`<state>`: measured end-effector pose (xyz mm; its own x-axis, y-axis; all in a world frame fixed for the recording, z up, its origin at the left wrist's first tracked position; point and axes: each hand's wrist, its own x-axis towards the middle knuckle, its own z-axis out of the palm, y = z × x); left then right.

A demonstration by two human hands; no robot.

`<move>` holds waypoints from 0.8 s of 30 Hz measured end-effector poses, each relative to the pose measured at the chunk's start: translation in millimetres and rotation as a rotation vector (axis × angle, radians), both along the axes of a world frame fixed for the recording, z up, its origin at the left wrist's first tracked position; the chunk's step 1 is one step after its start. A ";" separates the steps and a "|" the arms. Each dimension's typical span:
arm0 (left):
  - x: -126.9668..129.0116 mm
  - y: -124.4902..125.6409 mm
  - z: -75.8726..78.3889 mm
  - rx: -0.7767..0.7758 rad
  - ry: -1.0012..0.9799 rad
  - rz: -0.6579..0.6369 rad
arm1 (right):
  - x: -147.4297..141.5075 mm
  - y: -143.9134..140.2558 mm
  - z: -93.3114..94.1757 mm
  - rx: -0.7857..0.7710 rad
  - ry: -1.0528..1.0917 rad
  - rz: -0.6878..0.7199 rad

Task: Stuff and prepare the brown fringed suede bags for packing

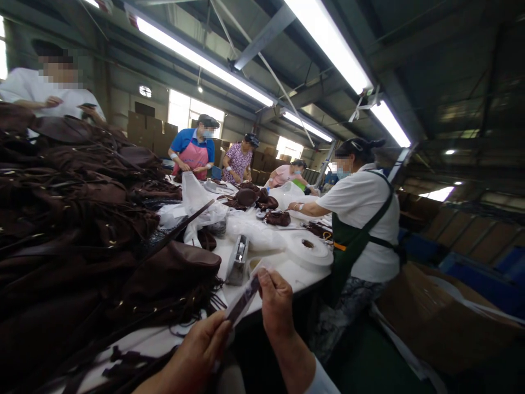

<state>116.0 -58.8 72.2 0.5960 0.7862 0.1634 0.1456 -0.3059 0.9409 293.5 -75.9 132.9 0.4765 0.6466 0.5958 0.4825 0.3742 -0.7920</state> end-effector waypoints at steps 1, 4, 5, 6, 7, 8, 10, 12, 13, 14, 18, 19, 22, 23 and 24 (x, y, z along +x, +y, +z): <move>-3.8 1.1 -9.1 0.019 0.036 -0.004 | 4.7 0.0 6.6 0.015 0.010 -0.019; -12.9 5.1 -30.6 0.083 0.126 -0.041 | 11.9 -1.7 25.1 0.047 0.011 -0.016; -15.0 6.6 -33.5 0.102 0.161 -0.063 | 11.8 -2.6 29.4 0.055 -0.013 -0.008; -16.6 8.1 -33.7 0.118 0.201 -0.087 | 11.0 -3.5 32.4 0.060 -0.035 -0.001; -18.1 9.7 -31.8 0.128 0.244 -0.113 | 9.9 -4.0 34.2 0.063 -0.050 0.004; -19.6 11.3 -28.5 0.133 0.290 -0.137 | 9.1 -4.1 34.9 0.064 -0.053 0.004; -23.1 14.7 -20.9 0.146 0.353 -0.151 | 9.8 -2.5 34.1 0.067 -0.024 -0.001; -26.7 18.3 -17.2 0.149 0.375 -0.120 | 13.6 1.7 31.7 0.066 0.020 -0.008; -28.1 20.2 -17.5 0.128 0.375 -0.106 | 16.3 4.6 30.2 0.063 0.036 -0.012; -29.0 22.0 -18.9 0.096 0.369 -0.097 | 19.3 7.8 28.6 0.058 0.048 -0.017; -27.7 26.2 -23.2 0.025 0.381 -0.062 | 33.0 20.0 22.3 0.018 0.088 -0.059; -26.9 25.9 -21.4 0.052 0.397 -0.035 | 36.8 22.1 20.7 0.005 0.107 -0.073; -24.9 23.7 -9.7 0.157 0.441 0.027 | 47.8 26.4 15.8 -0.025 0.175 -0.119; -24.2 23.2 -5.4 0.180 0.456 0.027 | 50.8 27.4 14.3 -0.030 0.190 -0.135; -23.4 23.0 -1.7 0.192 0.483 0.030 | 53.3 28.3 12.8 -0.033 0.198 -0.148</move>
<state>92.6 -35.8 70.5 0.6169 0.7868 0.0183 0.5606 -0.4556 0.6915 346.7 -47.6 145.7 0.6724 0.5787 0.4615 0.3647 0.2836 -0.8869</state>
